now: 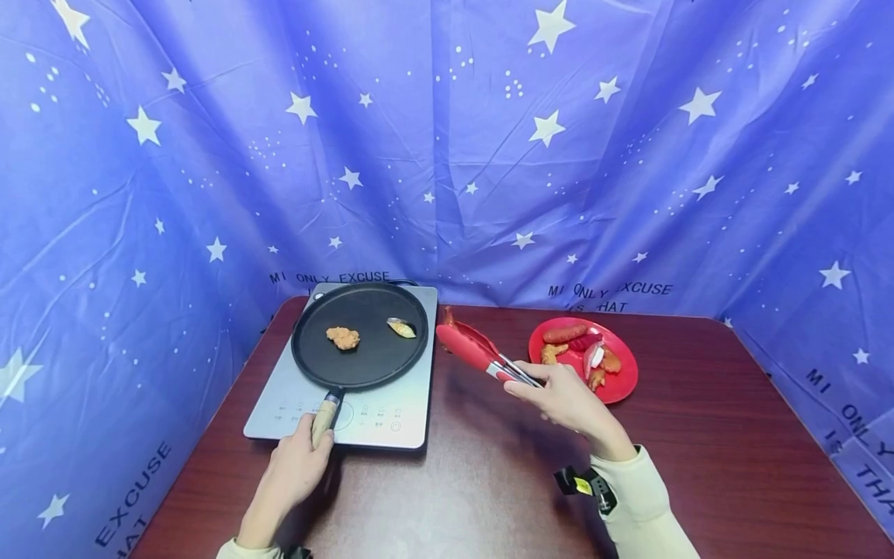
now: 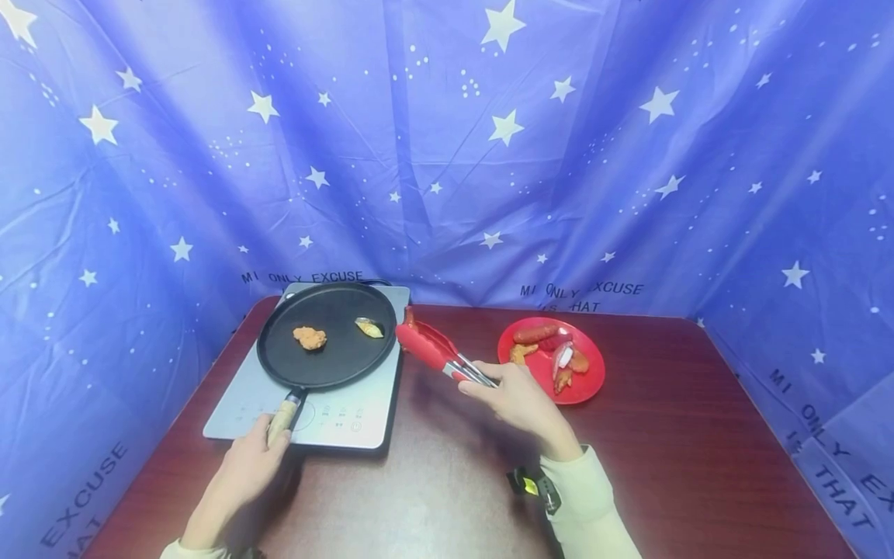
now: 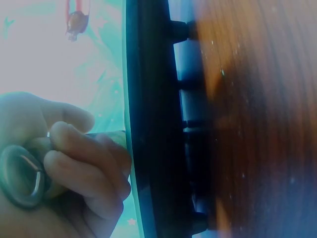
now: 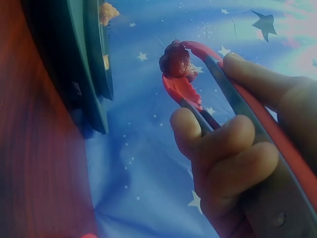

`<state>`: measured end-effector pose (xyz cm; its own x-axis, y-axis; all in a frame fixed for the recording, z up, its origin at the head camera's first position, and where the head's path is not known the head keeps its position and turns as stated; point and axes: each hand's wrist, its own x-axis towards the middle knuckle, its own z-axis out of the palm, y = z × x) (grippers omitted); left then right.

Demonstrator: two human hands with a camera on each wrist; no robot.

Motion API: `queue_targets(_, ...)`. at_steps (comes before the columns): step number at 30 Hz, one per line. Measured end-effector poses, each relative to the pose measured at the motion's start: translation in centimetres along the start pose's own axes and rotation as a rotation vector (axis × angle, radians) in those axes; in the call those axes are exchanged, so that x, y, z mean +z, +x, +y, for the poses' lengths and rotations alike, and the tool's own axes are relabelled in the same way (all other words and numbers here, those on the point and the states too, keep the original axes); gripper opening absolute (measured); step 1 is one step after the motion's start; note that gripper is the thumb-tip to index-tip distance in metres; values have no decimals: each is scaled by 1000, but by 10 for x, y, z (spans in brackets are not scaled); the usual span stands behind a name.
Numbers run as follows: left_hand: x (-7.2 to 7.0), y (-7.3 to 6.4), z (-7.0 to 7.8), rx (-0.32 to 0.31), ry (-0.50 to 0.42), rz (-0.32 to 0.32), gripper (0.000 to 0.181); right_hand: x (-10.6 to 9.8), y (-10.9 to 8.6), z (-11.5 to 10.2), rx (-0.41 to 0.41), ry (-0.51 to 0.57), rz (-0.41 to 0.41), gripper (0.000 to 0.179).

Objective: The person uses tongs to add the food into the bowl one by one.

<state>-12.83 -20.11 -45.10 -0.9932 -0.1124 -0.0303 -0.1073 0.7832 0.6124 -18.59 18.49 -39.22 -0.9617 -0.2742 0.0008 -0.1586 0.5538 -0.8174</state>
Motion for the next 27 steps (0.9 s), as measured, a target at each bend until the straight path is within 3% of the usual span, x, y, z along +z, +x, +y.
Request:
queue_targets(16, -1, -1, 1, 20, -1, 1, 27, 8, 14, -12, -73, -53, -52, 32)
queue_targets(27, -1, -1, 0, 33, 21, 10, 22, 13, 22, -25, -81, -156, -38, 46)
